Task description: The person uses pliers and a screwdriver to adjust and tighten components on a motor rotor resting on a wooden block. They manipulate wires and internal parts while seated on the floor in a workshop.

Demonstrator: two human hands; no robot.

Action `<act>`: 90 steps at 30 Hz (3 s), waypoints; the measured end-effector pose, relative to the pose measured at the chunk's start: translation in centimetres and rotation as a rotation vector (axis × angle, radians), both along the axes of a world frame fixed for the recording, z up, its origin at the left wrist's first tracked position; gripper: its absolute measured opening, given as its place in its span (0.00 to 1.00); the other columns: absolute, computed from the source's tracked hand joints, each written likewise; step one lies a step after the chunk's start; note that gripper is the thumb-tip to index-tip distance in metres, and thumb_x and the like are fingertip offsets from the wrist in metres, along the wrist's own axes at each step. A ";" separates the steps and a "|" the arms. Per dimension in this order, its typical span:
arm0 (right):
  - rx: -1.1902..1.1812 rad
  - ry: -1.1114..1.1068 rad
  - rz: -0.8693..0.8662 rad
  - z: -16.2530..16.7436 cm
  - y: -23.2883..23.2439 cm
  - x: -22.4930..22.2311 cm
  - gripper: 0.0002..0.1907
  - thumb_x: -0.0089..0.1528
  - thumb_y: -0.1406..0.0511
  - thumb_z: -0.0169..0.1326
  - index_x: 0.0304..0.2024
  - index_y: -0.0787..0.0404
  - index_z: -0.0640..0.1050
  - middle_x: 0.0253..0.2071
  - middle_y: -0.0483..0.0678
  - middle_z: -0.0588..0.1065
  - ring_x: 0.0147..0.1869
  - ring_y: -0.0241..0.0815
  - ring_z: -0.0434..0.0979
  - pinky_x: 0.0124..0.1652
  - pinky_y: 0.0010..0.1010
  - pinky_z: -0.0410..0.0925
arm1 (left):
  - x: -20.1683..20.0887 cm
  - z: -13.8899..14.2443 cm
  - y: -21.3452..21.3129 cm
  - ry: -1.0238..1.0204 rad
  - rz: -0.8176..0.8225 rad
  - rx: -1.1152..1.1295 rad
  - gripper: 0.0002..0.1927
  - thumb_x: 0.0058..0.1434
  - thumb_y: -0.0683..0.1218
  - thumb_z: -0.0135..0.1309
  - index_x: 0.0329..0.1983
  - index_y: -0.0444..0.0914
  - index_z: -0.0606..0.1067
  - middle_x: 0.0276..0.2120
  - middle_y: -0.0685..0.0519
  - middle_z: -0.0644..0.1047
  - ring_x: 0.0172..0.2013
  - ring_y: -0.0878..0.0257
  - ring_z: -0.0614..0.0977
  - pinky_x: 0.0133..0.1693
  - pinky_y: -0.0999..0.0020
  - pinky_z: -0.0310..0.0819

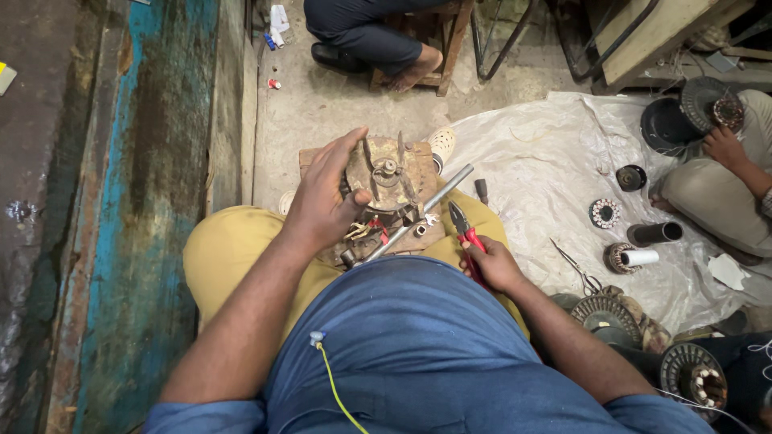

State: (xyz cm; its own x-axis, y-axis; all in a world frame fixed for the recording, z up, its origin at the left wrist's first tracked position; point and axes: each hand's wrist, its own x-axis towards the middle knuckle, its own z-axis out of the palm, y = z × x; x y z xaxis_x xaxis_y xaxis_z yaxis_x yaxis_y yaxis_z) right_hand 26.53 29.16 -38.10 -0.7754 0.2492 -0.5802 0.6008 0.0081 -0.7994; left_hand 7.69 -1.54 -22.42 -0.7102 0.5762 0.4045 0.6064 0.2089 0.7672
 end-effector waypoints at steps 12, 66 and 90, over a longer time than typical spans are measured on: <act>0.008 -0.019 -0.010 -0.5 0.3 0.2 0.18 0.69 0.58 0.48 0.52 0.67 0.75 0.29 0.50 0.77 0.27 0.39 0.77 0.31 0.31 0.72 | -3.1 -3.8 -0.4 -0.278 0.100 0.183 0.49 0.63 0.82 0.37 0.56 0.32 0.67 0.42 0.45 0.69 0.41 0.57 0.70 0.44 0.61 0.65; 0.010 -0.030 0.011 -1.2 0.8 0.2 0.18 0.69 0.58 0.48 0.52 0.65 0.75 0.29 0.49 0.77 0.28 0.38 0.77 0.32 0.30 0.72 | -1.1 0.3 -0.7 0.065 0.058 -0.086 0.34 0.55 0.47 0.71 0.64 0.42 0.70 0.54 0.47 0.77 0.58 0.50 0.77 0.60 0.57 0.71; 0.007 -0.011 0.027 -1.2 0.7 0.2 0.18 0.69 0.59 0.49 0.54 0.65 0.75 0.28 0.49 0.77 0.28 0.38 0.77 0.31 0.29 0.71 | -1.2 -0.2 -0.7 0.073 0.033 -0.114 0.55 0.45 0.49 0.75 0.74 0.41 0.58 0.61 0.46 0.74 0.63 0.46 0.72 0.64 0.54 0.65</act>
State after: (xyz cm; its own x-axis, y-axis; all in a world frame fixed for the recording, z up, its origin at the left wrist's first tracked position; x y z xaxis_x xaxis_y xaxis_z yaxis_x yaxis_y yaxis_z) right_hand 26.68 29.89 -39.33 -0.7757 0.2324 -0.5867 0.6087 0.0306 -0.7928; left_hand 6.50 -2.19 -22.57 -0.7007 0.5980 0.3891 0.6512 0.3132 0.6913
